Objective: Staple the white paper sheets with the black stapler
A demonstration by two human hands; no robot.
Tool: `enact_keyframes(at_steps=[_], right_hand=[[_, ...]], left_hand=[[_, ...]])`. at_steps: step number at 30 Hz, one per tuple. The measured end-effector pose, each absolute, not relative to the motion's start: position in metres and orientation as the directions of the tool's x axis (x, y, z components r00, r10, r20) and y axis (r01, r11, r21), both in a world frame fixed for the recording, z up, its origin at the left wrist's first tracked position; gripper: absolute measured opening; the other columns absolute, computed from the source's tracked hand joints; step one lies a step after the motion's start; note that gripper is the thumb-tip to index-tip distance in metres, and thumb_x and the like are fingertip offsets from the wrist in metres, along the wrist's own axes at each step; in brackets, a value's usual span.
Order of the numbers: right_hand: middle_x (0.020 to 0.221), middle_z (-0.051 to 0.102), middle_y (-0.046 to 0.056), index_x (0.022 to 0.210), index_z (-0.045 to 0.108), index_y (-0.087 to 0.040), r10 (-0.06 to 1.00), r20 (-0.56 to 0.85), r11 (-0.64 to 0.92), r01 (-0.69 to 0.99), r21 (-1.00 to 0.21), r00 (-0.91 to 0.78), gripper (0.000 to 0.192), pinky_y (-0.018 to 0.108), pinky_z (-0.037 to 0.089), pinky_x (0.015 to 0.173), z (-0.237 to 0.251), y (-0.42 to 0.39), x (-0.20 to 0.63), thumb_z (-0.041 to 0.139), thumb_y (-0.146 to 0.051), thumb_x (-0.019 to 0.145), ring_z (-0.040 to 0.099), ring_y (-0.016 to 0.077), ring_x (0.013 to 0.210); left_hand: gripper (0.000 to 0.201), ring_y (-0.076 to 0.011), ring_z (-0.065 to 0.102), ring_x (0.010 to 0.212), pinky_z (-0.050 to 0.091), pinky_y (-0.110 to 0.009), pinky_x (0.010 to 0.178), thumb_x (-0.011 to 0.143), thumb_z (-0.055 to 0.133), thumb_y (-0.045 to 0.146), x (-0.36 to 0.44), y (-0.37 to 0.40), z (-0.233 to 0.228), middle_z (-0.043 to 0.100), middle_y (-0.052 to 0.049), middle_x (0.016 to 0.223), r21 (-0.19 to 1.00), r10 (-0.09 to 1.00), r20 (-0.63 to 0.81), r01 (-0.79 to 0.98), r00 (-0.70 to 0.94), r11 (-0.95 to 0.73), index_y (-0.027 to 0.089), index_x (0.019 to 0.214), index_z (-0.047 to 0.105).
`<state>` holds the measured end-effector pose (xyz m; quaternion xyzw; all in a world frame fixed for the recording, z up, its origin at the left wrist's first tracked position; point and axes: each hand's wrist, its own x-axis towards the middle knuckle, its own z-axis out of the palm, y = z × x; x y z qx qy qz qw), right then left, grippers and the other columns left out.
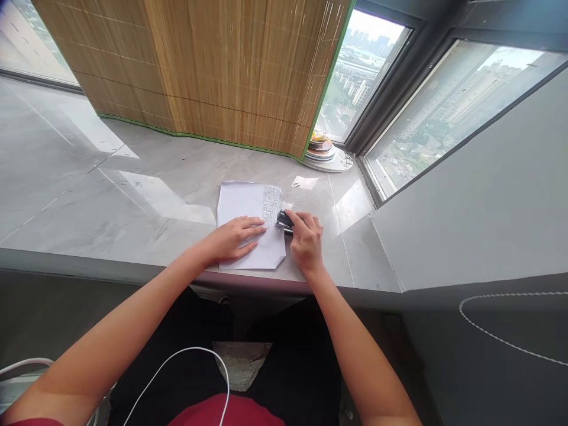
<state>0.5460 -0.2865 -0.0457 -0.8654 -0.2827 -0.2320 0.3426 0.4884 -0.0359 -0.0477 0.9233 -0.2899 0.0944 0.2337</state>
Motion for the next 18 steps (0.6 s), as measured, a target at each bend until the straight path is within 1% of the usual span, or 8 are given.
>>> enact_keyframes(at_steps=[4,8,10,12,14,15,18], right_hand=[[0.116,0.068,0.007,0.133,0.069,-0.030,0.263,0.591,-0.653,0.592,-0.473,0.762,0.054,0.046,0.045,0.097,-0.048,-0.287,0.548,0.044,-0.006,0.092,0.059,0.0263,0.107],[0.116,0.067,0.009,0.133,0.068,-0.029,0.233,0.595,-0.685,0.564,-0.461,0.769,0.051,0.047,0.045,0.095,-0.048,-0.285,0.548,0.043,-0.009,0.093,0.058,0.0269,0.106],[0.118,0.066,0.010,0.134,0.067,-0.028,0.222,0.621,-0.712,0.560,-0.424,0.752,0.047,0.047,0.045,0.094,-0.046,-0.284,0.546,0.045,-0.012,0.095,0.057,0.0283,0.108],[0.125,0.063,0.012,0.134,0.066,-0.028,0.216,0.667,-0.750,0.559,-0.355,0.713,0.042,0.048,0.044,0.094,-0.044,-0.282,0.542,0.051,-0.017,0.097,0.054,0.0311,0.115],[0.128,0.061,0.012,0.129,0.069,-0.027,0.258,0.707,-0.775,0.578,-0.256,0.659,0.034,0.048,0.041,0.096,-0.043,-0.281,0.537,0.057,-0.021,0.098,0.051,0.0327,0.118],[0.127,0.061,0.012,0.124,0.071,-0.027,0.307,0.713,-0.772,0.603,-0.200,0.630,0.029,0.048,0.039,0.097,-0.043,-0.280,0.535,0.059,-0.022,0.098,0.050,0.0323,0.118],[0.122,0.064,0.009,0.108,0.076,-0.028,0.521,0.654,-0.701,0.712,-0.040,0.549,0.017,0.046,0.034,0.096,-0.045,-0.278,0.534,0.062,-0.024,0.100,0.051,0.0291,0.114]], left_hand=[[0.044,-0.0313,0.053,0.140,0.040,-0.055,0.119,0.098,0.057,0.029,0.487,-0.037,-0.043,0.058,-0.013,0.150,0.372,-0.479,0.272,-0.550,0.835,-0.748,0.021,0.141,0.062],[0.052,-0.0320,0.051,0.141,0.040,-0.054,0.119,0.099,0.055,0.030,0.486,-0.039,-0.040,0.055,-0.015,0.151,0.366,-0.472,0.241,-0.530,0.848,-0.765,0.018,0.149,0.053],[0.054,-0.0328,0.050,0.141,0.040,-0.055,0.119,0.099,0.054,0.031,0.487,-0.039,-0.040,0.054,-0.015,0.152,0.352,-0.479,0.239,-0.535,0.845,-0.768,0.019,0.151,0.050],[0.051,-0.0335,0.050,0.141,0.039,-0.055,0.118,0.099,0.054,0.030,0.487,-0.039,-0.041,0.053,-0.015,0.151,0.342,-0.491,0.241,-0.547,0.837,-0.764,0.021,0.149,0.053],[0.047,-0.0337,0.050,0.139,0.040,-0.054,0.118,0.099,0.055,0.030,0.487,-0.039,-0.041,0.054,-0.015,0.149,0.350,-0.494,0.249,-0.553,0.833,-0.756,0.020,0.145,0.057],[0.046,-0.0335,0.051,0.139,0.040,-0.053,0.118,0.098,0.055,0.030,0.486,-0.038,-0.041,0.054,-0.015,0.148,0.366,-0.494,0.256,-0.556,0.831,-0.746,0.020,0.143,0.058],[0.050,-0.0299,0.052,0.136,0.044,-0.047,0.116,0.096,0.058,0.025,0.486,-0.036,-0.039,0.055,-0.014,0.145,0.469,-0.470,0.287,-0.551,0.834,-0.690,0.020,0.145,0.052]])
